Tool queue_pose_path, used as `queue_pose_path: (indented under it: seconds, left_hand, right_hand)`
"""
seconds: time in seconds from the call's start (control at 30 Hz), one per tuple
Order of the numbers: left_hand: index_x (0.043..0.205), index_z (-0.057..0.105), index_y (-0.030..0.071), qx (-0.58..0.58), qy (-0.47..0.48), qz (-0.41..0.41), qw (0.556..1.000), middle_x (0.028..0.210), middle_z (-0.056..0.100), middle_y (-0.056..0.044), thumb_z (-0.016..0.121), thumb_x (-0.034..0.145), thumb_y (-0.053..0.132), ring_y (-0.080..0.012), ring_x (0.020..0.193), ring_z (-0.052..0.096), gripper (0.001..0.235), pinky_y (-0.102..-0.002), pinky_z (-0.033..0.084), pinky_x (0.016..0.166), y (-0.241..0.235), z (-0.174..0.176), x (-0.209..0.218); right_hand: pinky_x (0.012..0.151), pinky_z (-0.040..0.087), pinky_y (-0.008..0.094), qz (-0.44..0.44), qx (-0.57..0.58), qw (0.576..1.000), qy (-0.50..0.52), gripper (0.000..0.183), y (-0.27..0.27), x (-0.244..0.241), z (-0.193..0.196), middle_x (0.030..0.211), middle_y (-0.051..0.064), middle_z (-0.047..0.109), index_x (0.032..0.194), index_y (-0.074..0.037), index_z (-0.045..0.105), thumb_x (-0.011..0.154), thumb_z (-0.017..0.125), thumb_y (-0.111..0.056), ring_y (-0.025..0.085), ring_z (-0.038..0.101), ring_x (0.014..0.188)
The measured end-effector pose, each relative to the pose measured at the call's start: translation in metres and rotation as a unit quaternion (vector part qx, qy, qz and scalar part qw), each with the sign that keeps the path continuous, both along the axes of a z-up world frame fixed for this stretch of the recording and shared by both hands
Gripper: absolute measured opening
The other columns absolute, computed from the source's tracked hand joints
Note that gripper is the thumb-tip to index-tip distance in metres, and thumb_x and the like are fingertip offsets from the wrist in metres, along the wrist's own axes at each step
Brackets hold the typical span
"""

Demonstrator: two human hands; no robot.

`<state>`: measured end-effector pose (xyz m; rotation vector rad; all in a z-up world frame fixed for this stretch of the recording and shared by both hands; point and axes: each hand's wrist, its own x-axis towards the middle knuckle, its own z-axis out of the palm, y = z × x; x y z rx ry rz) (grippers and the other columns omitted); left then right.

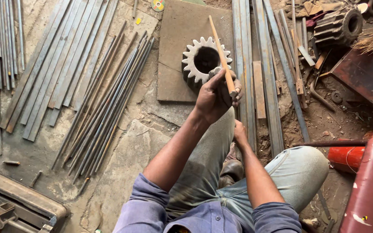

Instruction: The person uses a hammer to strike a metal rod against a large gear-shaped object on the floor, handling the rod to reposition it between strikes.

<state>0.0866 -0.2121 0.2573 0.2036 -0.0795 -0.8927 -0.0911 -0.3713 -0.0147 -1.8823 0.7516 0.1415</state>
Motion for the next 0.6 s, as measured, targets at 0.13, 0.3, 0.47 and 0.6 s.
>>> queue_pose_path:
  seconds: [0.13,0.3,0.47,0.6]
  left_hand:
    - [0.113,0.056,0.006,0.024,0.007,0.006,1.000,0.081,0.063,-0.014,0.046,0.113,0.038,-0.0237,0.068,0.059,0.033,-0.035,0.050,0.064,-0.004,0.000,-0.004]
    - [0.109,0.059,0.004,0.089,-0.029,0.010,0.996,0.078,0.064,-0.012,0.042,0.110,0.043,-0.0235,0.070,0.064,0.042,-0.036,0.054,0.067,0.000,-0.019,0.005]
    - [0.096,0.062,0.000,0.312,-0.033,-0.027,0.949,0.070,0.066,-0.007,0.055,0.106,0.038,-0.0171,0.059,0.063,0.040,-0.031,0.053,0.057,0.055,-0.094,0.039]
    - [0.088,0.067,0.002,0.531,-0.139,-0.118,0.828,0.060,0.063,-0.002,0.064,0.101,0.032,-0.0125,0.047,0.057,0.032,-0.027,0.045,0.043,0.120,-0.177,0.033]
  right_hand:
    - [0.080,0.056,0.037,0.005,-0.005,1.000,0.010,0.034,0.002,-0.003,-0.002,0.098,0.013,0.079,0.113,-0.005,0.073,0.091,0.067,-0.030,0.018,0.072,0.092]
    - [0.078,0.056,0.036,0.009,-0.003,1.000,-0.012,0.039,0.000,0.002,0.000,0.097,0.012,0.079,0.112,-0.002,0.073,0.089,0.069,-0.032,0.017,0.071,0.090]
    - [0.066,0.053,0.036,-0.083,0.079,0.993,-0.002,0.045,0.002,-0.007,-0.004,0.087,0.010,0.075,0.100,0.000,0.074,0.095,0.064,-0.043,0.018,0.067,0.078]
    - [0.051,0.047,0.035,-0.139,0.154,0.977,-0.041,0.048,0.005,0.000,-0.003,0.073,0.007,0.066,0.080,-0.002,0.066,0.094,0.067,-0.048,0.018,0.059,0.063]
